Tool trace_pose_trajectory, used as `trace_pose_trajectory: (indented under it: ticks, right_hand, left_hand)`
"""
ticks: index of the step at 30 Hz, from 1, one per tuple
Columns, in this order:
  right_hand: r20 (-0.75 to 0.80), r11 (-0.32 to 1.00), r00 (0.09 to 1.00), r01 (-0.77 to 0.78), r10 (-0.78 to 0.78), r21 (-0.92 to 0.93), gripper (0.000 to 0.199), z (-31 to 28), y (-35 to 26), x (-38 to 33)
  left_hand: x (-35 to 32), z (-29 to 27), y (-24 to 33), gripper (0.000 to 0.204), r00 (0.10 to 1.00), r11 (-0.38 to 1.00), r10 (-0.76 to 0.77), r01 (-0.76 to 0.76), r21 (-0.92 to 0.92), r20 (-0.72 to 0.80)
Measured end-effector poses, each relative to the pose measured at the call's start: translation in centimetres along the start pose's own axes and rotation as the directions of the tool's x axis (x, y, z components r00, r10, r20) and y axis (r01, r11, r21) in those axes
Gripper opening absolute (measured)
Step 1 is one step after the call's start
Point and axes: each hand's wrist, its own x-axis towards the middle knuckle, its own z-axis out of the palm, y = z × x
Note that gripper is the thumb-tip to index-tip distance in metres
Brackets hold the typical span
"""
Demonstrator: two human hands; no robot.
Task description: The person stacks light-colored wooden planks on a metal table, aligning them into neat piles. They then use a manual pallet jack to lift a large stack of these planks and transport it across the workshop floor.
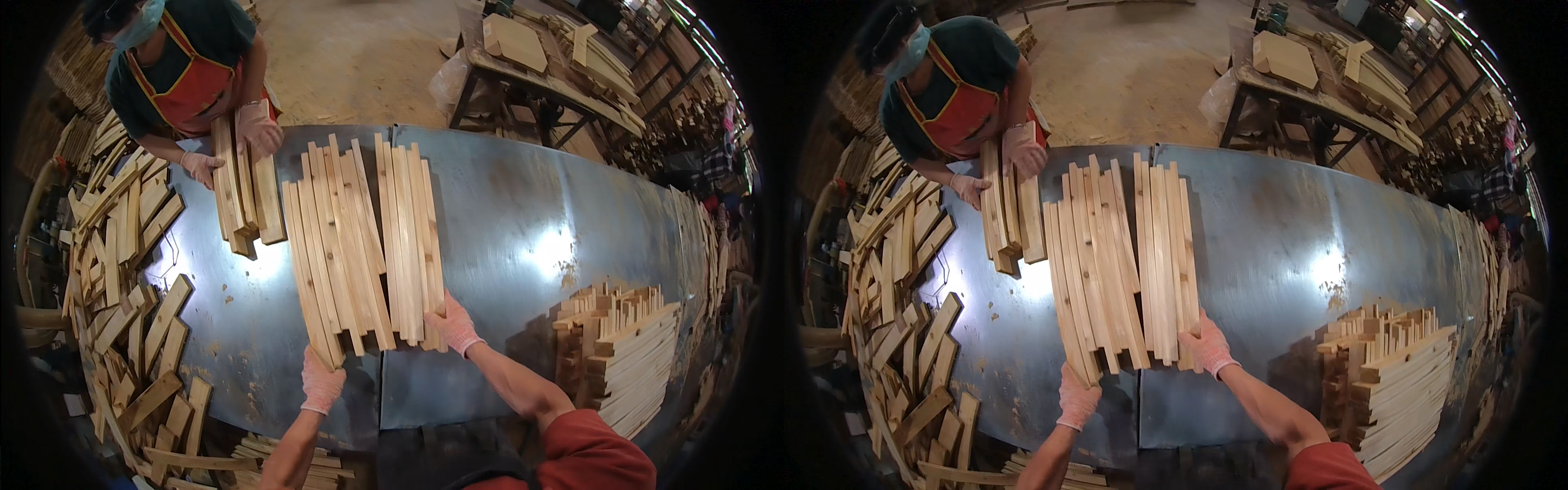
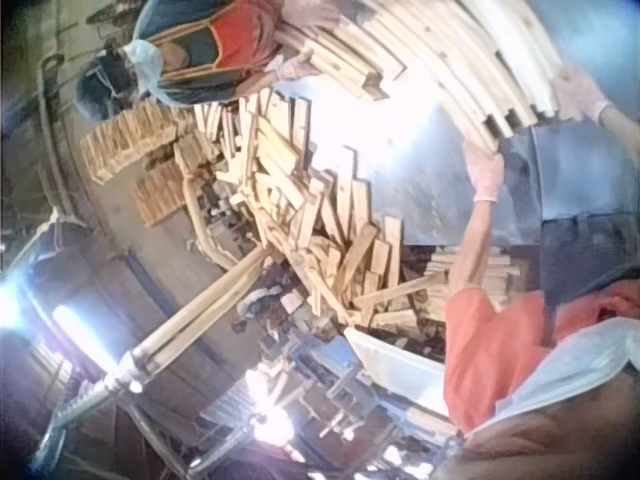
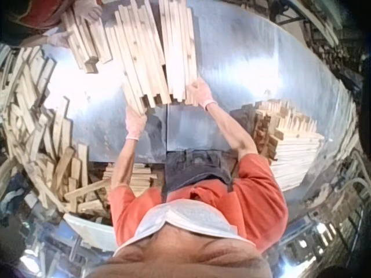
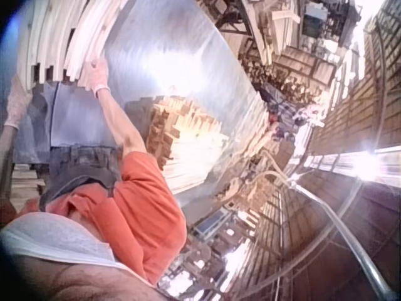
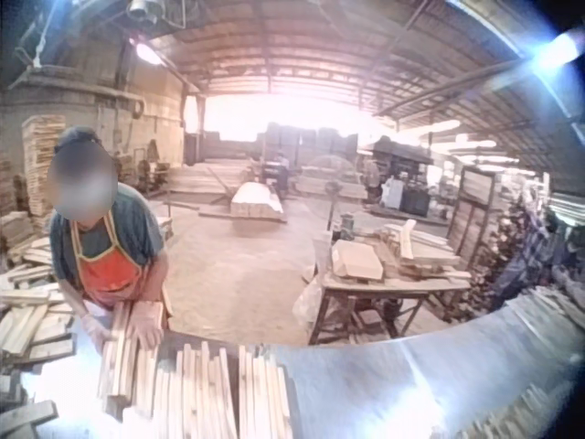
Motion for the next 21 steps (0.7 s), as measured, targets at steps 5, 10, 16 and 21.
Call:
trace_pose_trajectory:
  ticks: [5,10,16,21]
  right_hand:
    - [0.011,0.991,0.994,-0.114,0.113,0.076,0.084,-0.4,6.4,-11.7]
    - [-0.005,0.98,0.981,-0.191,0.192,0.056,0.085,-0.8,11.8,-23.3]
    - [0.022,0.977,0.983,-0.183,0.181,0.108,0.087,-1.0,19.2,-33.6]
    - [0.083,0.997,0.996,0.017,-0.024,0.078,0.076,-3.2,21.7,-34.5]
  left_hand:
    - [-10.3,2.9,-5.3,0.082,0.998,0.999,0.033,-0.033,0.008,0.06]
    - [-19.8,6.2,-10.9,0.082,0.994,0.995,0.084,-0.088,0.056,0.074]
    - [-29.3,9.1,-16.6,0.081,0.992,0.995,0.058,-0.067,0.079,0.113]
    - [-29.6,6.9,-17.8,0.085,0.973,0.983,0.168,-0.177,0.044,0.158]
